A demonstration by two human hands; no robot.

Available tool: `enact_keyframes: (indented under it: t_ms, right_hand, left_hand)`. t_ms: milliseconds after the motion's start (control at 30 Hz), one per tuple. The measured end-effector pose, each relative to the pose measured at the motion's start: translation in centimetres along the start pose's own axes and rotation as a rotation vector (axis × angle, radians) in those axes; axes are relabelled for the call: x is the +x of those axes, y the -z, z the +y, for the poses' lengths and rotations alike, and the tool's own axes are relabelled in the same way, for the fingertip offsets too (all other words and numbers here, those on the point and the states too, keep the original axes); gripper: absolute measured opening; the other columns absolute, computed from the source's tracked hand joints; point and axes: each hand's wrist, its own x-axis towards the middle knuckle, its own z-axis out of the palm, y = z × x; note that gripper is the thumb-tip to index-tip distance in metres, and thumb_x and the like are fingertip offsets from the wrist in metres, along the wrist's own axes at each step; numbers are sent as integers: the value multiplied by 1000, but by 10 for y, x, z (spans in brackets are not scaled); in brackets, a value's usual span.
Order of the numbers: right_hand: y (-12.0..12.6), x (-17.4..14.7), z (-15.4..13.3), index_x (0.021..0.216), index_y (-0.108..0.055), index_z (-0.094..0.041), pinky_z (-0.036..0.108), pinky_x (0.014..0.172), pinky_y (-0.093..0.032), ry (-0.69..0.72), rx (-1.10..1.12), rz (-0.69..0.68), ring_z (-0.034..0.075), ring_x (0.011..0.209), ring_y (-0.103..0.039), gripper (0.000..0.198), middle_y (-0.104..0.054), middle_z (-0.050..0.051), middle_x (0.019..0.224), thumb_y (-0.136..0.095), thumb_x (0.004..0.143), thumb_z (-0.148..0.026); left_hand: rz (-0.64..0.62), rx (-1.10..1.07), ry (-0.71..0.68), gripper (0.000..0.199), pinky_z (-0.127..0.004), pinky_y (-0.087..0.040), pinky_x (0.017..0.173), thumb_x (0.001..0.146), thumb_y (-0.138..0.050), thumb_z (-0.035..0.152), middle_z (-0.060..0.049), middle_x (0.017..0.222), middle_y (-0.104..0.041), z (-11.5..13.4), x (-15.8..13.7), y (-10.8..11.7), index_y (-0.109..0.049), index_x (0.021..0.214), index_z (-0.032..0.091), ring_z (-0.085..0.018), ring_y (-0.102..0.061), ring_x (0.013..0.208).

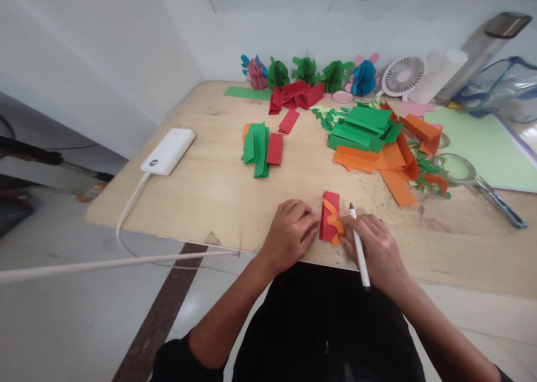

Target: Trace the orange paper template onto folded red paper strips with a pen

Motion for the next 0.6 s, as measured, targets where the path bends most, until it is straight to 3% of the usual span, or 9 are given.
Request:
enact_keyframes:
  t_ms: [233, 400, 600]
  right_hand:
    - [-2, 0, -2, 115, -57, -20, 37, 79, -44, 12, -27, 8, 24, 91, -59, 24, -68, 9, 98, -53, 92, -24]
    - [-5, 1, -5, 114, -58, -18, 35, 76, -41, -2, -62, 22, 25, 89, -58, 25, -67, 9, 93, -52, 93, -29]
    - [-9, 0, -8, 115, -58, -18, 35, 75, -39, -10, -76, 68, 25, 90, -58, 25, -67, 8, 91, -50, 92, -26]
  left_hand:
    - [36, -50, 77, 16, -39, -43, 88, 91, -55, 24, -4, 84, -61, 9, 1, 0, -66, 81, 19, -21, -53, 89]
    - [100, -3, 208, 21, -40, -41, 85, 83, -70, 33, -3, 75, -59, 21, 7, -10, -64, 69, 18, -21, -52, 84]
    - [186, 8, 349, 22, -39, -40, 83, 76, -75, 24, -2, 74, -60, 36, 9, -23, -59, 61, 19, -21, -53, 84]
